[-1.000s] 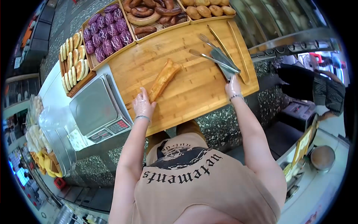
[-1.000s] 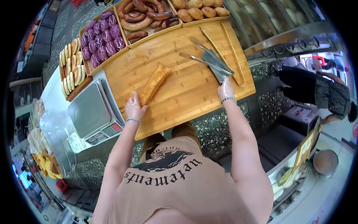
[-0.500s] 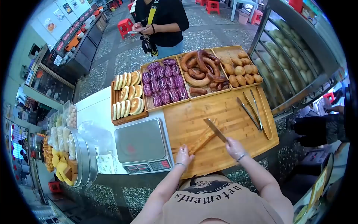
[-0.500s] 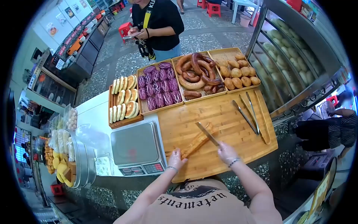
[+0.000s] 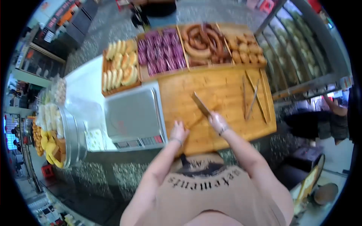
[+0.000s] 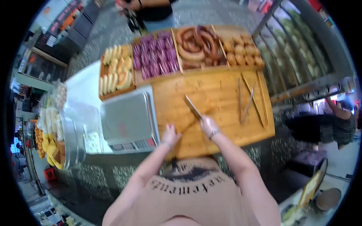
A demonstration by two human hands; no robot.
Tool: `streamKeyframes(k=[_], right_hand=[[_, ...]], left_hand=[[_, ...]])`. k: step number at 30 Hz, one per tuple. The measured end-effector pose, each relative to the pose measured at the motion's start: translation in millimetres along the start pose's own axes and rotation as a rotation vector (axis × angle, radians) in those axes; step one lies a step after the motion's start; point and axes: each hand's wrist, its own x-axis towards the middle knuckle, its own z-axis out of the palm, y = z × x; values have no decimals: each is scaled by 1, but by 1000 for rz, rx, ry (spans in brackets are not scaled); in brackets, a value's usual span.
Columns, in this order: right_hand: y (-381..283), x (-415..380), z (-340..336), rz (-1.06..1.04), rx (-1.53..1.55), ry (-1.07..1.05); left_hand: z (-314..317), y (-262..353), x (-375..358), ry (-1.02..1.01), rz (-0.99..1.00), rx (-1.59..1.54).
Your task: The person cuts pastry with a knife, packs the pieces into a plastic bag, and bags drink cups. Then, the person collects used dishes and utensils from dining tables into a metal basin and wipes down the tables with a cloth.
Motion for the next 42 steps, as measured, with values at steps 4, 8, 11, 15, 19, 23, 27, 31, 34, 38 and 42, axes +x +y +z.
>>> streamKeyframes(k=[4,8,11,15,19,23,27,31,34,38,42], right_hand=[[1,-21,-27,-130,78,200],[6,-35,-66,-29,64,192],[15,-33,-66,5,22,75],[19,-20,-56,-61,-91,47],[26,-32,-66,-70,-162,-7],[12,-34,-72,15,-191,-85],[15,-25,-69,26,-201,-86],[46,0,-45,-90,-151,-38],[45,38,-22,-48,-116,-64],[30,68,-18,50,-107,-73],[22,12,-52,-228,68,208]], left_hand=[[5,8,1,44,-34,97],[-5,42,15,283,176,291],[7,80,50,206,279,145],[29,110,99,159,276,144],[41,106,105,168,271,207],[47,100,106,210,256,162],[51,96,106,227,261,150],[51,100,106,217,229,132],[55,96,110,205,217,165],[48,91,99,256,245,90],[25,69,62,166,173,131]])
